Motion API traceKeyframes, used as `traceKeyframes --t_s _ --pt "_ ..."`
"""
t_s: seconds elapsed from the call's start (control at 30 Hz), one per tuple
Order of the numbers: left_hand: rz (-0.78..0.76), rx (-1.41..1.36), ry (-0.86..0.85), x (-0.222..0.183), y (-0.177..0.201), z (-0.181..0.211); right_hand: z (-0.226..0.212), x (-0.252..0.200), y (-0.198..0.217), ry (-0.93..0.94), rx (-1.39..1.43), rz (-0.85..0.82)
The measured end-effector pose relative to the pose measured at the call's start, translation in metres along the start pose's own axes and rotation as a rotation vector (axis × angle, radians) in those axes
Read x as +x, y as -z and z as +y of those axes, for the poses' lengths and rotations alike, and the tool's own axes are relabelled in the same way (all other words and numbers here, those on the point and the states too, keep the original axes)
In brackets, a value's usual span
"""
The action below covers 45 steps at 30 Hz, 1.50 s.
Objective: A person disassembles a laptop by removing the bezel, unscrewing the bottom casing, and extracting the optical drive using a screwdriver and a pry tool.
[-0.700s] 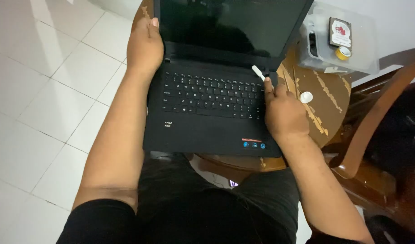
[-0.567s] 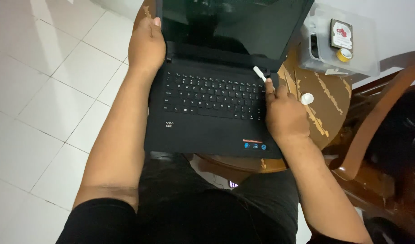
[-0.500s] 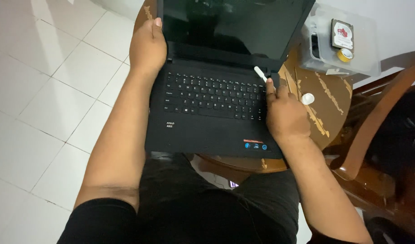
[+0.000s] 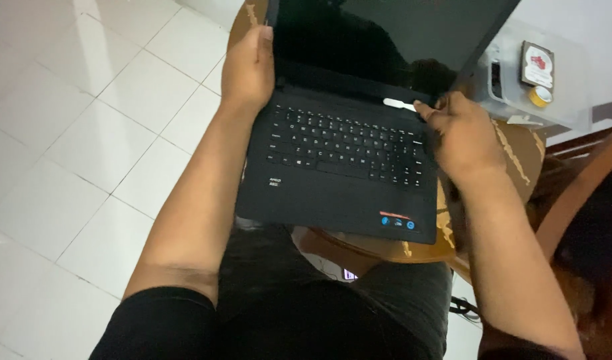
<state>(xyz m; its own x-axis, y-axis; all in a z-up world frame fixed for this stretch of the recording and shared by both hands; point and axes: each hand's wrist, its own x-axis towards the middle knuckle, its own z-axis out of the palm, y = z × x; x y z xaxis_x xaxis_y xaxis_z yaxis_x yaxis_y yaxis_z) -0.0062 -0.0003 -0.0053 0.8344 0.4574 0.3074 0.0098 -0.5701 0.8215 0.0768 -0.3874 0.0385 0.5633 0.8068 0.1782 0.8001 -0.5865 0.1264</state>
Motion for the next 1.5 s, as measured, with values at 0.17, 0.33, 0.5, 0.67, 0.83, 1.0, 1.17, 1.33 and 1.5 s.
traceKeyframes --t_s 0.17,0.33,0.5,0.67,0.83,1.0,1.17,1.33,1.5 --pt "0.049 -0.059 -0.026 -0.004 0.003 0.003 -0.01 0.045 -0.002 0.2 0.121 -0.078" --pt "0.05 -0.088 -0.005 -0.002 0.0 0.003 -0.064 0.094 0.01 0.151 -0.1 -0.314" --pt "0.048 -0.085 0.018 -0.003 0.003 0.01 -0.087 0.122 -0.004 0.446 -0.235 -0.086" --pt "0.047 -0.071 -0.018 -0.002 -0.001 0.004 -0.098 0.129 0.014 0.387 -0.213 -0.203" --pt "0.06 -0.069 -0.036 -0.001 -0.002 0.0 -0.096 0.123 0.029 0.299 -0.164 -0.461" --pt "0.076 -0.112 -0.105 -0.004 -0.002 0.002 -0.085 0.111 0.041 0.053 -0.137 -0.719" --pt "0.04 -0.082 -0.063 -0.003 0.001 0.003 -0.057 0.088 0.045 0.053 -0.197 -0.688" --pt "0.009 -0.001 -0.07 0.0 -0.002 -0.004 -0.024 0.063 0.057 0.0 -0.202 -0.757" --pt "0.033 -0.035 -0.093 0.0 -0.003 -0.007 -0.04 0.053 0.109 -0.537 0.101 -0.722"
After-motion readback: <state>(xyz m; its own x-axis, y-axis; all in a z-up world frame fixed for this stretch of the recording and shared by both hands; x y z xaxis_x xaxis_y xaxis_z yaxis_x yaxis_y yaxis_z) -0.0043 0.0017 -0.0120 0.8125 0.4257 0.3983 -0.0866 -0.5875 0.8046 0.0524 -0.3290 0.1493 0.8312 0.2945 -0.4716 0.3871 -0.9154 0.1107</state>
